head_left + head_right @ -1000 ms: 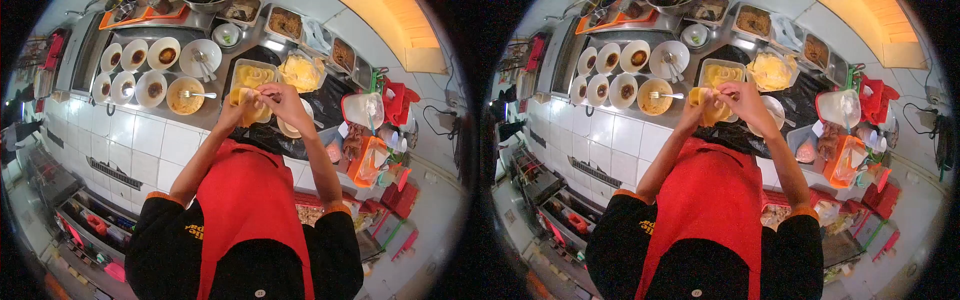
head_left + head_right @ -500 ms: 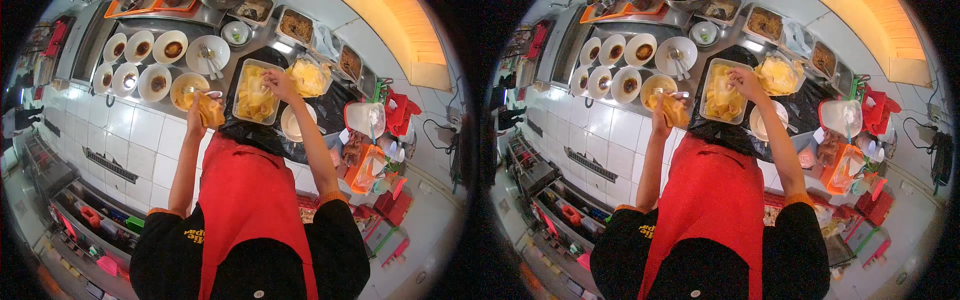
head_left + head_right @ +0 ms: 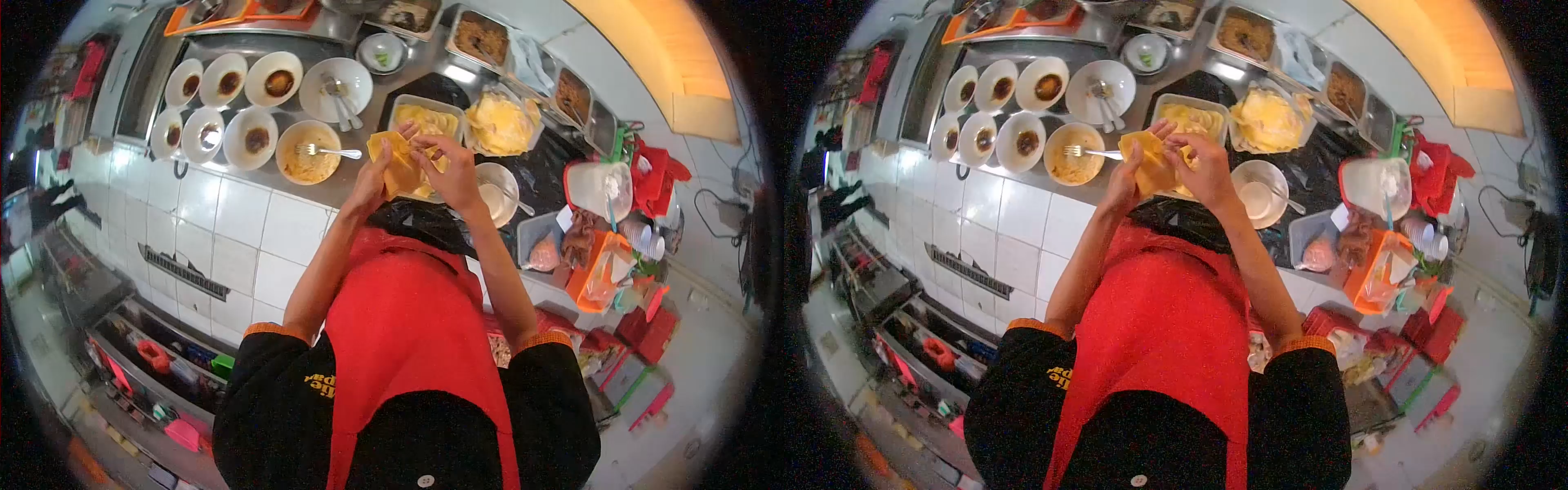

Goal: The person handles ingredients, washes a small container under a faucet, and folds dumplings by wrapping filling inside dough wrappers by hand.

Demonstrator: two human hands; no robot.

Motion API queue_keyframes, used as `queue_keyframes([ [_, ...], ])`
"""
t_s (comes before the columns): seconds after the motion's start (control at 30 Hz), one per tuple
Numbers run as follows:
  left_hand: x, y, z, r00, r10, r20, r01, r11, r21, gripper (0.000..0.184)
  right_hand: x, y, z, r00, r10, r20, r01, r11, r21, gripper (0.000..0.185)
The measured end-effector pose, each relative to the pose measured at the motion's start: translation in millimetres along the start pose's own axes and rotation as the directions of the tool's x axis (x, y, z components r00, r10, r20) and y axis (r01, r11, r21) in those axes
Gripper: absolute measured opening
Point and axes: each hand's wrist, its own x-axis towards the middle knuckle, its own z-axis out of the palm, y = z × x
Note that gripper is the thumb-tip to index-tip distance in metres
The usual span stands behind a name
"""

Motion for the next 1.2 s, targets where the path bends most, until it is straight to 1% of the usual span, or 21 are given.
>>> queue_keyframes([
  [0.13,3.4,-5.8,13.3,0.997,-0.073,-0.018,0.075,0.991,0.114,0.068,-17.2,4.7,-12.6,0.994,0.089,-0.064,-0.085,0.994,0.062,0.025],
  [0.17,3.4,-9.2,16.7,0.996,-0.084,-0.003,0.084,0.99,0.115,0.068,-20.6,4.4,-16.1,0.994,-0.005,-0.11,0.004,1.0,-0.003,0.025],
  [0.2,2.4,-13.5,19.8,0.989,-0.144,-0.047,0.145,0.989,0.031,0.064,-24.7,2.2,-19.2,0.984,-0.098,-0.148,0.088,0.993,-0.073,0.026],
  [0.23,2.2,-17.5,22.3,0.974,-0.207,-0.088,0.202,0.978,-0.054,0.06,-29.2,-0.8,-21.6,0.983,-0.09,-0.162,0.078,0.994,-0.08,0.026],
  [0.27,3.4,-20.4,24.1,0.973,-0.218,-0.075,0.215,0.975,-0.052,0.06,-32.9,-4.4,-24.0,0.978,-0.031,-0.207,0.035,0.999,0.015,0.026],
  [0.33,3.9,-25.6,28.3,0.97,-0.141,-0.198,0.215,0.878,0.428,0.046,-44.3,0.7,-28.8,0.968,0.111,-0.225,-0.079,0.986,0.149,0.03],
  [0.37,6.4,-30.1,30.0,0.971,-0.154,-0.185,0.221,0.874,0.433,0.046,-50.3,7.9,-31.2,0.963,0.119,-0.242,-0.085,0.986,0.147,0.03],
  [0.43,10.9,-36.4,34.2,0.973,-0.048,-0.227,0.134,0.916,0.378,0.035,-59.7,15.2,-37.0,0.94,0.315,-0.133,-0.243,0.888,0.391,0.026],
  [0.57,13.8,-36.4,39.4,0.952,-0.107,-0.288,0.221,0.891,0.397,0.043,-79.4,29.9,-54.1,0.911,0.409,-0.052,-0.299,0.744,0.597,0.025],
  [0.63,17.0,-39.2,36.2,0.943,-0.177,-0.28,0.265,0.911,0.316,0.043,-88.7,40.6,-55.1,0.91,0.406,-0.086,-0.26,0.72,0.643,0.027],
  [0.7,18.4,-37.6,41.7,0.931,-0.163,-0.327,0.263,0.921,0.288,0.041,-101.6,52.8,-64.0,0.876,0.448,-0.18,-0.293,0.79,0.538,0.031],
  [0.73,19.1,-36.0,45.4,0.915,-0.149,-0.374,0.256,0.932,0.257,0.038,-112.2,63.6,-74.2,0.846,0.518,-0.128,-0.467,0.834,0.293,0.037],
  [0.77,19.6,-36.8,42.7,0.916,-0.15,-0.372,0.257,0.932,0.257,0.038,-124.2,72.4,-75.0,0.845,0.519,-0.13,-0.467,0.834,0.293,0.037],
  [0.8,19.6,-38.4,36.8,0.92,-0.145,-0.364,0.243,0.94,0.24,0.04,-135.8,72.1,-74.8,0.867,0.446,-0.223,-0.49,0.847,-0.207,0.039],
  [0.83,18.9,-38.2,35.8,0.924,-0.14,-0.357,0.23,0.947,0.224,0.042,-147.4,74.8,-73.4,0.901,0.343,-0.266,-0.43,0.625,-0.652,0.042],
  [0.97,14.8,-37.0,40.8,0.931,-0.143,-0.335,0.259,0.906,0.336,0.04,-178.4,97.5,-61.1,0.923,0.34,-0.181,-0.369,0.645,-0.669,0.044],
  [1.03,14.6,-43.6,36.4,0.927,-0.164,-0.338,0.291,0.883,0.369,0.041,-168.6,81.2,-64.4,0.941,0.198,-0.275,-0.33,0.72,-0.611,0.044],
  [1.07,13.9,-46.8,33.8,0.925,-0.158,-0.346,0.289,0.883,0.37,0.041,-161.4,72.8,-66.8,0.943,0.196,-0.268,-0.323,0.725,-0.608,0.044],
  [1.13,13.0,-52.0,31.3,0.941,-0.179,-0.287,0.287,0.873,0.395,0.042,-144.2,48.8,-75.6,0.933,0.135,-0.333,-0.284,0.845,-0.454,0.042],
  [1.17,13.0,-52.0,32.5,0.941,-0.178,-0.286,0.286,0.872,0.398,0.042,-132.4,32.7,-79.2,0.933,0.134,-0.335,-0.284,0.845,-0.452,0.042],
  [1.2,12.7,-52.1,35.0,0.942,-0.203,-0.269,0.305,0.851,0.427,0.043,-119.3,14.4,-80.6,0.955,0.085,-0.283,-0.203,0.885,-0.42,0.041],
])
